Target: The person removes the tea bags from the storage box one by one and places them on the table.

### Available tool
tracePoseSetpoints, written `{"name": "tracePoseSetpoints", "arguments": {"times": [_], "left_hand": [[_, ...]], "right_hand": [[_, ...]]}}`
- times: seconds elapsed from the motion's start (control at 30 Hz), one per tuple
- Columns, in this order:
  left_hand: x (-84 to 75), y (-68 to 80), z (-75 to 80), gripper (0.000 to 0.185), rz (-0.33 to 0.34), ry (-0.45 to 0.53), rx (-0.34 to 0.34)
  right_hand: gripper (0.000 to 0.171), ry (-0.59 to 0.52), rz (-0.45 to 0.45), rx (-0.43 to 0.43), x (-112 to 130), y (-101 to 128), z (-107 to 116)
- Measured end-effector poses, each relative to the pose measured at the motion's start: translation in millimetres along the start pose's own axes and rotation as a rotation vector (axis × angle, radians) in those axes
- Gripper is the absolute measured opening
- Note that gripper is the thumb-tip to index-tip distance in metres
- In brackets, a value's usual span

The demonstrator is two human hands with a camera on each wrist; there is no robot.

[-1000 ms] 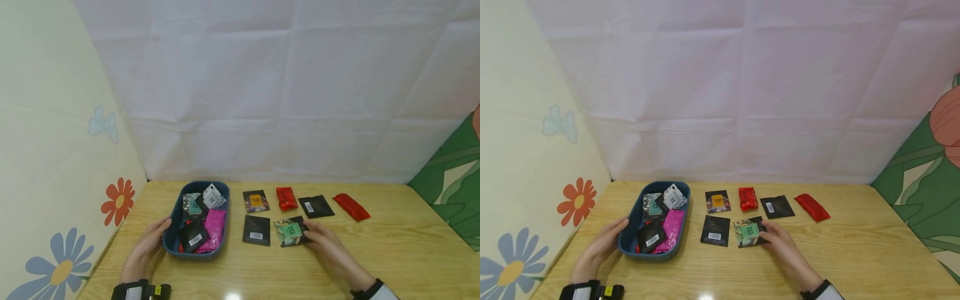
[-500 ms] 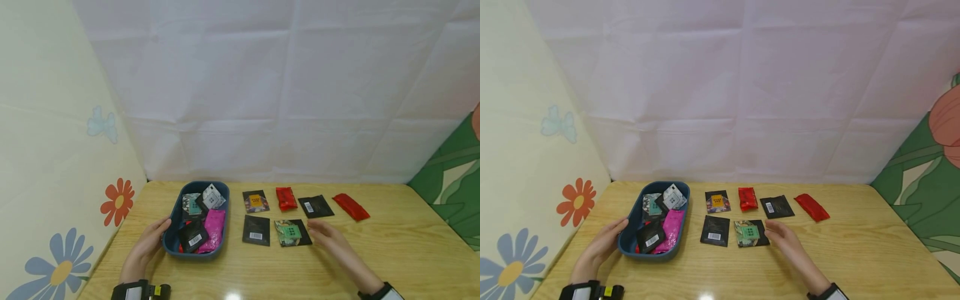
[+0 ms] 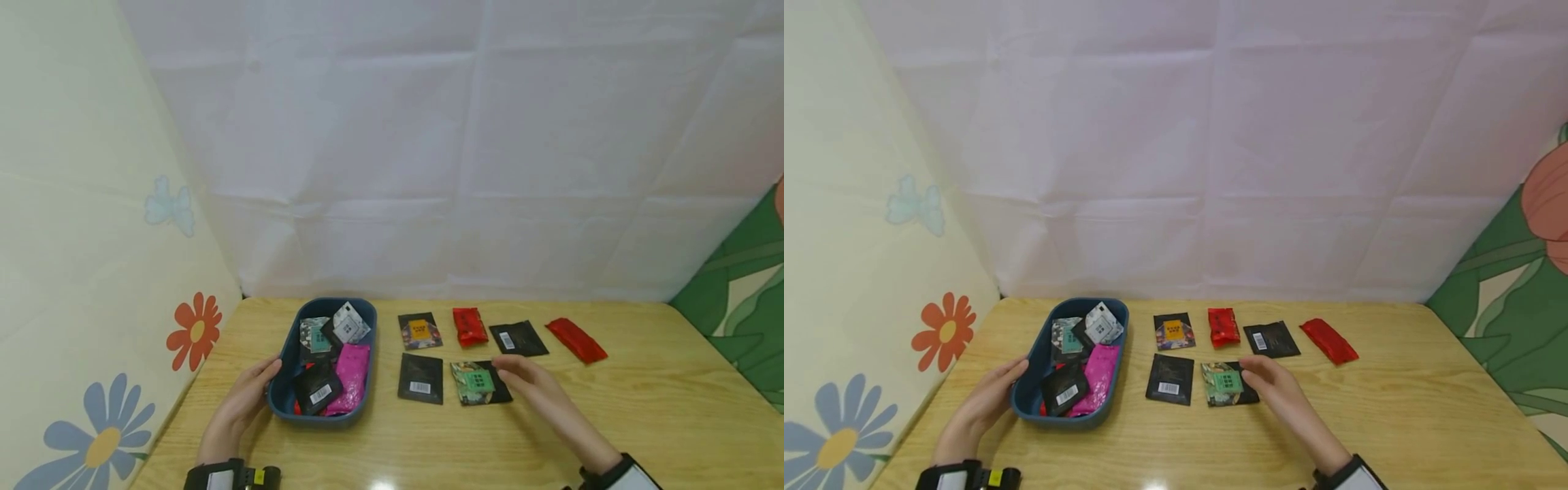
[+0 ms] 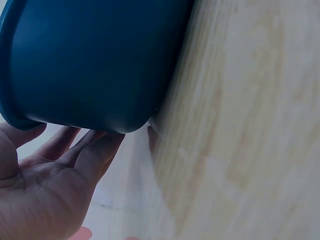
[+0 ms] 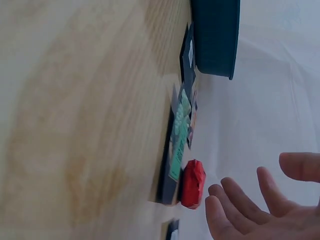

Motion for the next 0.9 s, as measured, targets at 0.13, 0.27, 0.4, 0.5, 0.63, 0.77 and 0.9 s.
{"name": "tracePoseSetpoints", "arguments": {"times": [0.13, 0.27, 0.4, 0.5, 0.63, 0.77, 0.9], "left_hand": [[0.5, -0.1, 0.3, 0.058, -0.006, 0.005, -0.009], [1.0, -0.5, 0.3, 0.057, -0.013, 0.007, -0.013], [0.4, -0.2, 0.5, 0.057, -0.012, 0.009, -0.013], [-0.2, -0.2, -0.6, 0.058, -0.011, 0.009, -0.005], [-0.6, 0.3, -1.2, 0.057, -0.007, 0.01, -0.001], [-0.6, 1.2, 0.1, 0.058, -0.002, 0.004, -0.01], [-0.8, 1.8, 0.2, 0.059, -0.009, -0.005, -0.007]], "right_hand": [[0.046, 0.112, 0.06, 0.002, 16, -4, 0], [0.043, 0.248, 0.148, 0.0, 36, -6, -2], [0.04, 0.381, 0.242, -0.032, 60, -5, -7], [0.043, 0.437, 0.302, -0.033, 77, -6, -16], [0.05, 0.49, 0.353, 0.012, 94, -11, -33], [0.055, 0.535, 0.4, 0.078, 110, -19, -54], [0.055, 0.585, 0.446, 0.136, 128, -26, -74]]}}
Point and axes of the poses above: each hand's wrist, its own y-axis away from the middle knuckle, its own z-axis out of the back of the hand, x = y × z, the point moved 10 cm from there along -y, towards the middle knuckle, and after that the axes turned 15 degrees about x, right-handed, at the moved point
